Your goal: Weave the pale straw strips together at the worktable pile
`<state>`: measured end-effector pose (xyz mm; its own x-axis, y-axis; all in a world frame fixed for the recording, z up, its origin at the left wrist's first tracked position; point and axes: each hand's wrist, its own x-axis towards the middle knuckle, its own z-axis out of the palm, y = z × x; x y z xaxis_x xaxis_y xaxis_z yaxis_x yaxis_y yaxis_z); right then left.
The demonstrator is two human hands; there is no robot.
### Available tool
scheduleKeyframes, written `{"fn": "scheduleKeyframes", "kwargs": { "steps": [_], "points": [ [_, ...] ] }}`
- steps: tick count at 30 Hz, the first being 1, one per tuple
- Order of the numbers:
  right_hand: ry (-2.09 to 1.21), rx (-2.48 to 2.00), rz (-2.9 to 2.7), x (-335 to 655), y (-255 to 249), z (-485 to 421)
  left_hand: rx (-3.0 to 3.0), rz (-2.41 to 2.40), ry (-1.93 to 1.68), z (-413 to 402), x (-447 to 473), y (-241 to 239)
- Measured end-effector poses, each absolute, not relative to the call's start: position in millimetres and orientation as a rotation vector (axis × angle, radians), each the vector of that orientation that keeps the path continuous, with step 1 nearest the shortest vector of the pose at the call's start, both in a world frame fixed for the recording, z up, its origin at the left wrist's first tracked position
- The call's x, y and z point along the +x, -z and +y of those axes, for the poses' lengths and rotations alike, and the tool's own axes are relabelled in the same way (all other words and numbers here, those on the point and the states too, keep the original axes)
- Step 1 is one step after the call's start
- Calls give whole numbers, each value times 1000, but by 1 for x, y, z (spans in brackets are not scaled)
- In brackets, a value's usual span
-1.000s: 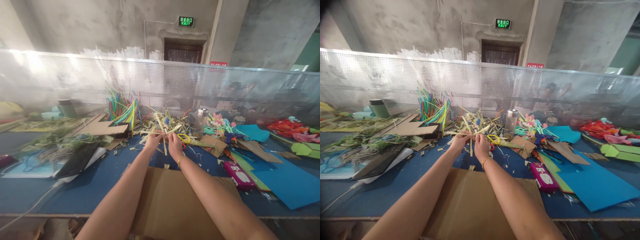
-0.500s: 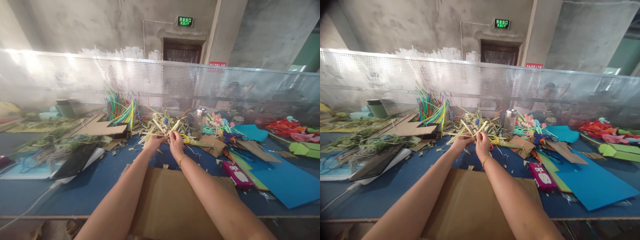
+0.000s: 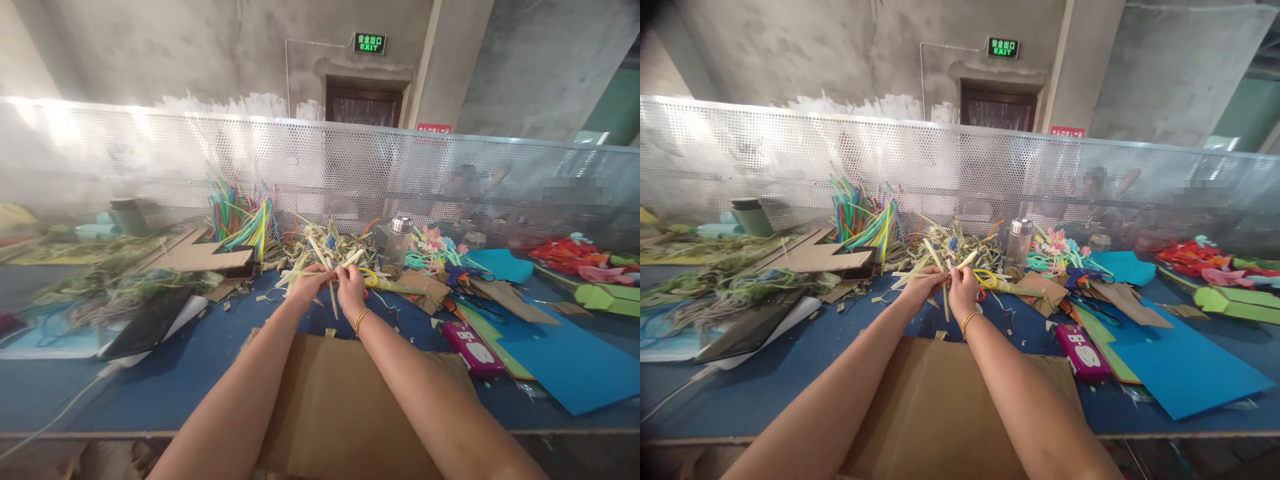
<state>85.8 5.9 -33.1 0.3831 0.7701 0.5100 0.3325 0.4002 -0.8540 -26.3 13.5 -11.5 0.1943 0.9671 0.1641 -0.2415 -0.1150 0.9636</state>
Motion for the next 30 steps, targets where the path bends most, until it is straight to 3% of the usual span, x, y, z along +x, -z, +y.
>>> {"fn": "scheduleKeyframes", "kwargs": {
  "steps": [12,18,23,30],
  "points": [
    [-496,-1158,-1094,87,39,12,1279,832,-1277,7,-27,9],
    [-606,-948,-1348,85,29,3,1113,664,-1228,6,-36,6],
    [-500,-958,-1561,86,29,3,954,586,-1176,6,-37,2],
    [-72,-1243,-1726,92,29,6,745,664,-1163,2,-35,-8]
  ]
}}
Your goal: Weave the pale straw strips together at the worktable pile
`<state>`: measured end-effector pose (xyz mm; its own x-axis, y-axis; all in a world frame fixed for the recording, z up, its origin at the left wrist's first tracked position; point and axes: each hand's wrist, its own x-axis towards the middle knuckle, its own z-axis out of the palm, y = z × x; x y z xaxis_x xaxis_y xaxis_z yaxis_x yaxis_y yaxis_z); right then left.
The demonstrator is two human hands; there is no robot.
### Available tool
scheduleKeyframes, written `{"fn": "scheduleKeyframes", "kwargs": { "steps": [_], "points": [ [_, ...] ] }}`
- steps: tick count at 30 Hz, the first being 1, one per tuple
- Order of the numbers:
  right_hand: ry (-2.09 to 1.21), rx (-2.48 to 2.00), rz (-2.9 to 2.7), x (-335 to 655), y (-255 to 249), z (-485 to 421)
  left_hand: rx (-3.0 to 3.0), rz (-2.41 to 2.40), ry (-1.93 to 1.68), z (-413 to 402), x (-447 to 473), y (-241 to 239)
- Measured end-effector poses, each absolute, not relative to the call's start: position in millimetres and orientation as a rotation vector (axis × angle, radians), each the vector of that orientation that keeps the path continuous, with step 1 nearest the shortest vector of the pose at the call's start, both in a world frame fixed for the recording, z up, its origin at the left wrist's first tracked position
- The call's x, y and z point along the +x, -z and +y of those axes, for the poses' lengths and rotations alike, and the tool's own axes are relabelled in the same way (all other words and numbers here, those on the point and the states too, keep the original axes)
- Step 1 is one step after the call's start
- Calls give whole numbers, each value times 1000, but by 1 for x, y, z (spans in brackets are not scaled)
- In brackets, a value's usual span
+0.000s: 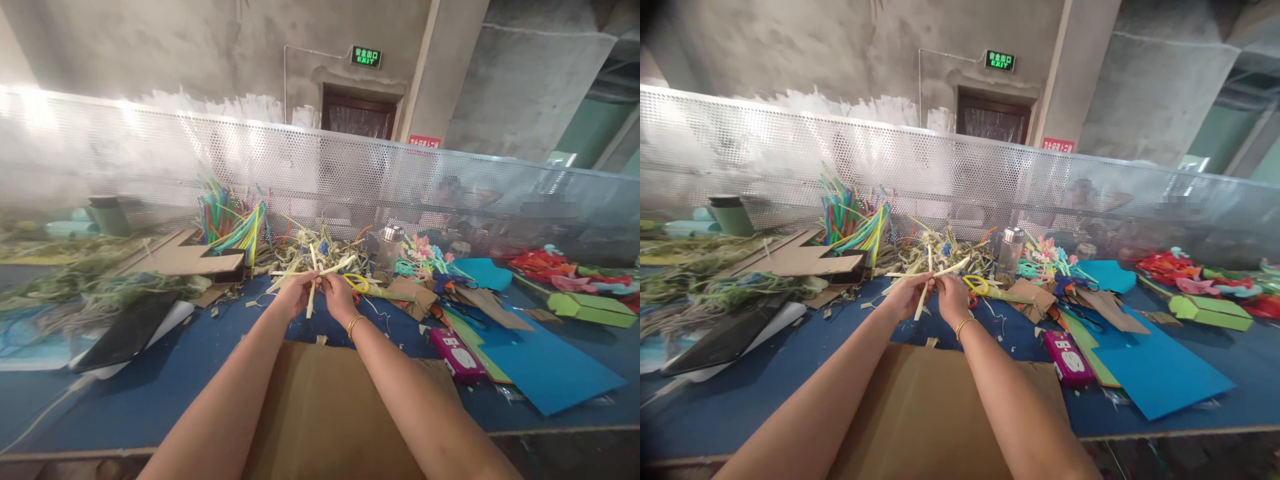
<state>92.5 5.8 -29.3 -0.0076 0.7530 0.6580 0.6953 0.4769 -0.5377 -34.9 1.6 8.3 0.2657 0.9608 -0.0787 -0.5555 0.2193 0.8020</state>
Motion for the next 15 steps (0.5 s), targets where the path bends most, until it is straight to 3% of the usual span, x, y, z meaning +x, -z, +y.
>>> {"fn": "scheduleKeyframes", "kwargs": {
  "steps": [15],
  "points": [
    [55,-1353,-1711,93,30,3,772,718,-1158,6,-36,-9]
  ]
}}
